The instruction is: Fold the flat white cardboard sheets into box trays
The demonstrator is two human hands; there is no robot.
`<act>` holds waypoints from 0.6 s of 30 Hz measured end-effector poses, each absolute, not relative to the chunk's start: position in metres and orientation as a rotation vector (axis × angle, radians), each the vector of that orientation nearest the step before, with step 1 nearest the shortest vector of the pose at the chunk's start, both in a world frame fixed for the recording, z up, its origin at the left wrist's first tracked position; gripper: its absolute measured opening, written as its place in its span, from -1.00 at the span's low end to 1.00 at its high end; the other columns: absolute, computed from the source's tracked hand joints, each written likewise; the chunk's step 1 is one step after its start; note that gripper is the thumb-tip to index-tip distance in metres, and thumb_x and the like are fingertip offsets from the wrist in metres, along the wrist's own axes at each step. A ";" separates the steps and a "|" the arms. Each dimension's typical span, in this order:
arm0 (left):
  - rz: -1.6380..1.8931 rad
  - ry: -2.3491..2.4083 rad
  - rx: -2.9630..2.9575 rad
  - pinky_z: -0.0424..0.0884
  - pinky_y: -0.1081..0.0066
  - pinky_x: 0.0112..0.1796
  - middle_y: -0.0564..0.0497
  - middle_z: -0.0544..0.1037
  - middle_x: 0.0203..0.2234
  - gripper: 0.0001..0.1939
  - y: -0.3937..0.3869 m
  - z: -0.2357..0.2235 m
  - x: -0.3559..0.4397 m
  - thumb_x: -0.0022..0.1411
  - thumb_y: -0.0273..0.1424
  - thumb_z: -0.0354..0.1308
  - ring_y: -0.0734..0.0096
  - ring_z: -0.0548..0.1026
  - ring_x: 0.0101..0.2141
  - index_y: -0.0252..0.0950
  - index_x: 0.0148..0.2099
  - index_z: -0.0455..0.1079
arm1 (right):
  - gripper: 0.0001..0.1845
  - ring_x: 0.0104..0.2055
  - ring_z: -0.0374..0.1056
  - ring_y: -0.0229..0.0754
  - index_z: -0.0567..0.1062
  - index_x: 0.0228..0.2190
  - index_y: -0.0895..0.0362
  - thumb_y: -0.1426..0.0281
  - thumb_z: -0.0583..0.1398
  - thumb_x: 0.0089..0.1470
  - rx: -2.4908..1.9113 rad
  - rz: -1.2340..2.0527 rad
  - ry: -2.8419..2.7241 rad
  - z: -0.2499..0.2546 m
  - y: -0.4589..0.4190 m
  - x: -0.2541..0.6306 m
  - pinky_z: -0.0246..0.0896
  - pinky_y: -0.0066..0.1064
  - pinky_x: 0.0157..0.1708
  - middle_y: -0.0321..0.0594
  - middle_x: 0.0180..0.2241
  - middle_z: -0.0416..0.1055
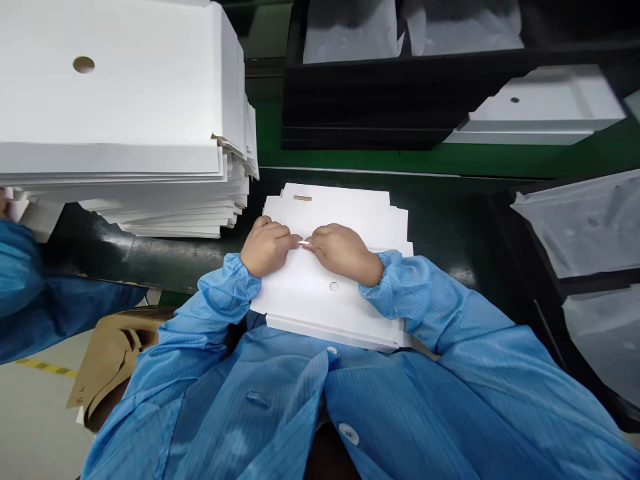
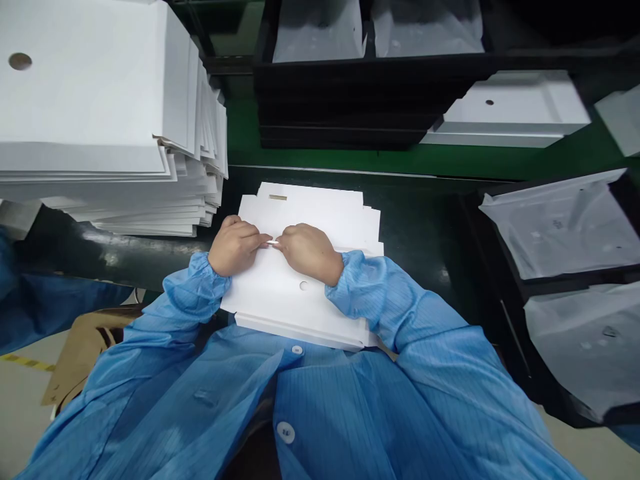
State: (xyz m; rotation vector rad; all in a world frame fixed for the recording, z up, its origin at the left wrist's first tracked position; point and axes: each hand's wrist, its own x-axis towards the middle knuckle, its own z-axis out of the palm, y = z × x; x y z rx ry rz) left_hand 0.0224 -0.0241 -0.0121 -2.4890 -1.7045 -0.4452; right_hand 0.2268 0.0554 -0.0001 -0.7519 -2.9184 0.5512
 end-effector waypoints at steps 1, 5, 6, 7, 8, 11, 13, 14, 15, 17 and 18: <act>-0.461 -1.711 -2.496 0.18 0.17 -0.16 0.00 0.49 -0.52 -0.76 -0.025 -0.012 0.025 0.36 -0.45 0.08 0.33 0.43 -0.39 -0.19 -0.15 0.61 | -0.54 -0.16 0.41 -0.10 0.66 -0.13 0.11 0.23 0.00 0.44 -0.752 0.565 -2.914 0.000 0.055 0.228 0.11 -0.31 -0.16 -0.13 -0.22 0.58; -0.530 -1.699 -2.519 0.19 0.17 -0.17 0.00 0.49 -0.53 -0.74 -0.020 -0.015 0.028 0.30 -0.52 0.09 0.32 0.44 -0.38 -0.20 -0.17 0.62 | -0.53 -0.18 0.41 -0.11 0.67 -0.15 0.12 0.24 -0.01 0.44 -0.776 0.551 -2.916 -0.002 0.060 0.231 0.12 -0.31 -0.14 -0.11 -0.24 0.58; -0.539 -1.701 -2.515 0.20 0.17 -0.17 0.00 0.50 -0.52 -0.73 -0.018 -0.016 0.028 0.30 -0.52 0.08 0.32 0.44 -0.37 -0.20 -0.17 0.62 | -0.52 -0.18 0.41 -0.11 0.67 -0.15 0.12 0.24 -0.02 0.44 -0.773 0.542 -2.918 -0.003 0.062 0.232 0.12 -0.31 -0.13 -0.11 -0.24 0.58; -0.541 -1.710 -2.509 0.20 0.17 -0.16 -0.01 0.51 -0.51 -0.73 -0.017 -0.017 0.029 0.29 -0.51 0.08 0.31 0.45 -0.37 -0.20 -0.17 0.62 | -0.52 -0.18 0.41 -0.11 0.67 -0.16 0.12 0.24 -0.02 0.44 -0.754 0.539 -2.922 -0.004 0.064 0.233 0.13 -0.30 -0.12 -0.11 -0.24 0.58; -0.531 -1.727 -2.504 0.20 0.17 -0.16 -0.02 0.53 -0.50 -0.74 -0.017 -0.017 0.032 0.28 -0.50 0.09 0.30 0.45 -0.36 -0.20 -0.16 0.62 | -0.51 -0.17 0.41 -0.10 0.67 -0.17 0.12 0.23 -0.03 0.43 -0.732 0.540 -2.928 -0.005 0.063 0.236 0.14 -0.30 -0.11 -0.11 -0.23 0.58; -0.427 -1.805 -2.551 0.20 0.14 -0.15 -0.05 0.56 -0.44 -0.74 -0.032 -0.013 0.052 0.25 -0.49 0.12 0.25 0.47 -0.30 -0.20 -0.13 0.61 | -0.45 -0.19 0.44 -0.05 0.66 -0.30 0.14 0.20 -0.06 0.41 -0.686 0.577 -2.939 -0.005 0.050 0.251 0.21 -0.25 -0.11 -0.06 -0.28 0.58; -0.344 -1.817 -2.675 0.21 0.11 -0.09 -0.10 0.59 -0.37 -0.73 -0.039 -0.009 0.069 0.27 -0.49 0.12 0.22 0.49 -0.22 -0.19 -0.08 0.60 | -0.46 -0.20 0.46 0.01 0.65 -0.30 0.11 0.13 -0.04 0.36 -0.718 0.638 -2.900 -0.005 0.043 0.265 0.27 -0.20 -0.14 -0.03 -0.27 0.58; -0.334 -1.801 -2.733 0.20 0.09 -0.03 -0.13 0.60 -0.29 -0.70 -0.039 -0.008 0.074 0.31 -0.49 0.09 0.21 0.49 -0.16 -0.17 -0.03 0.59 | -0.49 -0.19 0.47 0.05 0.64 -0.30 0.07 0.09 -0.01 0.32 -0.739 0.660 -2.886 -0.006 0.044 0.270 0.30 -0.15 -0.14 -0.03 -0.24 0.59; -0.339 -1.795 -2.772 0.18 0.06 0.02 -0.16 0.61 -0.20 -0.68 -0.036 -0.009 0.075 0.37 -0.48 0.04 0.20 0.48 -0.09 -0.15 0.00 0.57 | -0.52 -0.17 0.48 0.10 0.62 -0.31 0.01 0.04 0.01 0.28 -0.786 0.660 -2.886 -0.007 0.048 0.274 0.31 -0.10 -0.15 -0.01 -0.21 0.59; -0.343 -1.891 -2.803 0.16 0.06 0.09 -0.18 0.59 -0.07 -0.66 -0.031 -0.014 0.071 0.45 -0.43 -0.04 0.22 0.46 0.01 -0.13 0.01 0.57 | -0.58 -0.13 0.47 0.19 0.56 -0.38 -0.15 -0.06 0.03 0.21 -0.891 0.651 -2.918 -0.012 0.058 0.278 0.31 0.01 -0.19 -0.04 -0.19 0.59; -0.401 -1.925 -2.826 0.17 0.08 0.10 -0.17 0.58 -0.02 -0.65 -0.030 -0.017 0.069 0.49 -0.36 -0.07 0.25 0.45 0.04 -0.10 0.04 0.56 | -0.59 -0.10 0.46 0.23 0.51 -0.41 -0.20 -0.10 0.01 0.19 -0.907 0.655 -2.942 -0.014 0.063 0.281 0.31 0.05 -0.18 -0.05 -0.19 0.58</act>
